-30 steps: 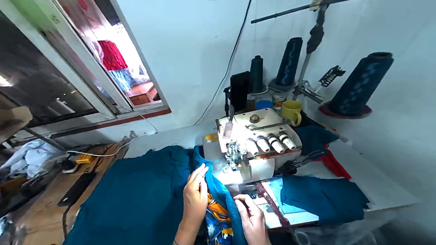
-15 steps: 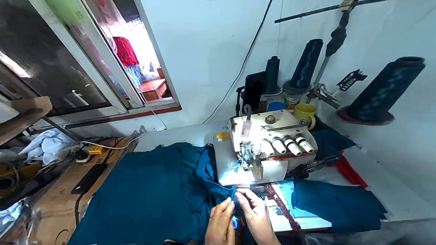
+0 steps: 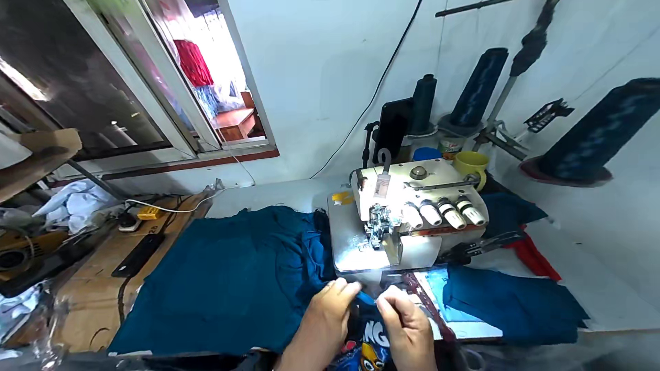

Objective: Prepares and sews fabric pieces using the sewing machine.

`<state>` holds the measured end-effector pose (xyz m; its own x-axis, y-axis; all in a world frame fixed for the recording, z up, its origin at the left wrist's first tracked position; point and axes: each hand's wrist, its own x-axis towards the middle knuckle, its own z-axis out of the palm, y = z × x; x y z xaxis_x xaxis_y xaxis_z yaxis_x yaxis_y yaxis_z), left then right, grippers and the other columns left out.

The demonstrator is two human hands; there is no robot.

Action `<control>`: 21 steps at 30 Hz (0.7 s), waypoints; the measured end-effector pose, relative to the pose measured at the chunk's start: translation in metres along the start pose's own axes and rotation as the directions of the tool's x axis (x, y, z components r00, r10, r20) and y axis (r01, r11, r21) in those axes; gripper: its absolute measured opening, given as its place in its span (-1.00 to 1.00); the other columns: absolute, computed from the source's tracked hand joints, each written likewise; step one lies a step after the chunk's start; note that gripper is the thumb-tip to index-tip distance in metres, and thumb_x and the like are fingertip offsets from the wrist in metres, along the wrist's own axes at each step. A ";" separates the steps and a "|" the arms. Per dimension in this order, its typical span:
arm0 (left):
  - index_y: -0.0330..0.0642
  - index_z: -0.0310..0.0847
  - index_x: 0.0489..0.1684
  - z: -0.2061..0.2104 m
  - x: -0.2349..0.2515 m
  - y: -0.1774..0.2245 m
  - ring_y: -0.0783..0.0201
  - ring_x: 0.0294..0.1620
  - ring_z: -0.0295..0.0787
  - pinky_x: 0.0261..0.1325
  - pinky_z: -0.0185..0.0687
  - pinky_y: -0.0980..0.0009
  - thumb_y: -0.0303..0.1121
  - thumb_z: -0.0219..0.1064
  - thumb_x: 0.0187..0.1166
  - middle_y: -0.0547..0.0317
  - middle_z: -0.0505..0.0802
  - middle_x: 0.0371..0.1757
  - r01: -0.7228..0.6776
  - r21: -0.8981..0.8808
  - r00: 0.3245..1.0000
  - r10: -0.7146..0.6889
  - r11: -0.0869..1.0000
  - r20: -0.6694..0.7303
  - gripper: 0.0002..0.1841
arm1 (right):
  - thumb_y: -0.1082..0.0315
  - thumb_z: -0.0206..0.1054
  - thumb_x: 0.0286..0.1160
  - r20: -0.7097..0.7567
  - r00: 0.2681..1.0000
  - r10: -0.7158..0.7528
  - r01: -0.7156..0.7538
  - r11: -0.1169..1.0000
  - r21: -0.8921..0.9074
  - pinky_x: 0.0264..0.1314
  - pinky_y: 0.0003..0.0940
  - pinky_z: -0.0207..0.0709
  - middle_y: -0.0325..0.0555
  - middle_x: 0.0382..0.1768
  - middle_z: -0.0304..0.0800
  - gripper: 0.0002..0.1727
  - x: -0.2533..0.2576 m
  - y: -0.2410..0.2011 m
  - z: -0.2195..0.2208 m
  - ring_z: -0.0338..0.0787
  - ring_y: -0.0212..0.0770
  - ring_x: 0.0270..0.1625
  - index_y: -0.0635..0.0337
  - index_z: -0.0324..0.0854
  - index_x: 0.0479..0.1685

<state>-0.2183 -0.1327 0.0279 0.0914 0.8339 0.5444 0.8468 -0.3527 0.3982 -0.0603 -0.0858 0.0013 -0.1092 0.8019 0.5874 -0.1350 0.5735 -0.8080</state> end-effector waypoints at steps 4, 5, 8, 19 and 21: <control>-0.22 0.82 -0.25 0.006 0.001 0.001 0.36 -0.22 0.80 0.00 0.73 0.50 -0.45 0.20 0.65 0.16 0.83 -0.31 0.089 -0.090 0.990 -0.098 0.992 -0.099 -0.78 | 0.50 0.15 0.55 -0.245 0.961 0.129 -0.141 0.990 -0.030 -0.26 -0.70 0.49 -0.40 -0.49 0.67 -0.75 0.002 0.010 -0.002 0.63 -0.63 -0.37 0.18 0.69 -0.46; -0.23 0.82 -0.23 0.008 0.004 0.005 0.41 -0.24 0.80 -0.04 0.73 0.53 -0.44 0.19 0.66 0.17 0.84 -0.31 0.125 -0.153 0.985 -0.141 0.980 -0.098 -0.77 | 0.51 0.16 0.57 -0.260 0.958 0.124 -0.133 0.991 -0.020 -0.19 -0.73 0.57 -0.39 -0.45 0.72 -0.75 0.005 0.012 -0.003 0.68 -0.63 -0.32 0.20 0.72 -0.41; -0.24 0.82 -0.14 0.004 0.020 0.007 0.46 -0.29 0.86 -0.12 0.83 0.52 -0.38 0.06 0.79 0.25 0.89 -0.30 0.272 -0.443 0.947 -0.320 0.854 -0.035 -0.67 | 0.40 0.26 0.63 -0.094 0.994 -0.048 0.047 0.999 -0.009 0.14 -0.62 0.68 -0.31 -0.18 0.86 -0.81 0.012 0.007 -0.012 0.80 -0.52 -0.01 0.15 0.83 -0.18; -0.41 0.69 0.09 0.000 0.037 0.003 0.29 -0.45 0.80 -0.26 0.79 0.42 -0.65 0.21 0.61 -0.01 0.83 -0.41 0.340 -0.874 0.792 -0.607 0.347 0.067 -0.78 | 0.15 0.11 0.83 0.199 0.941 -0.274 0.310 0.933 -0.181 0.18 -0.64 0.61 -0.23 -0.07 0.70 -0.72 -0.010 0.017 -0.012 0.71 -0.49 0.10 -0.01 0.73 0.00; -0.42 0.72 0.06 0.002 0.035 0.002 0.26 -0.41 0.83 -0.22 0.82 0.41 -0.63 0.20 0.63 -0.04 0.85 -0.36 0.346 -0.859 0.798 -0.600 0.378 0.057 -0.79 | 0.14 0.11 0.83 0.198 0.949 -0.245 0.280 0.943 -0.178 0.17 -0.63 0.59 -0.24 -0.07 0.70 -0.72 -0.012 0.019 -0.014 0.70 -0.49 0.09 -0.03 0.74 0.00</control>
<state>-0.2128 -0.1030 0.0465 -0.4056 0.9011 0.1533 -0.0983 -0.2098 0.9728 -0.0477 -0.0816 -0.0217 -0.2660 0.5876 0.7642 0.0169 0.7955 -0.6058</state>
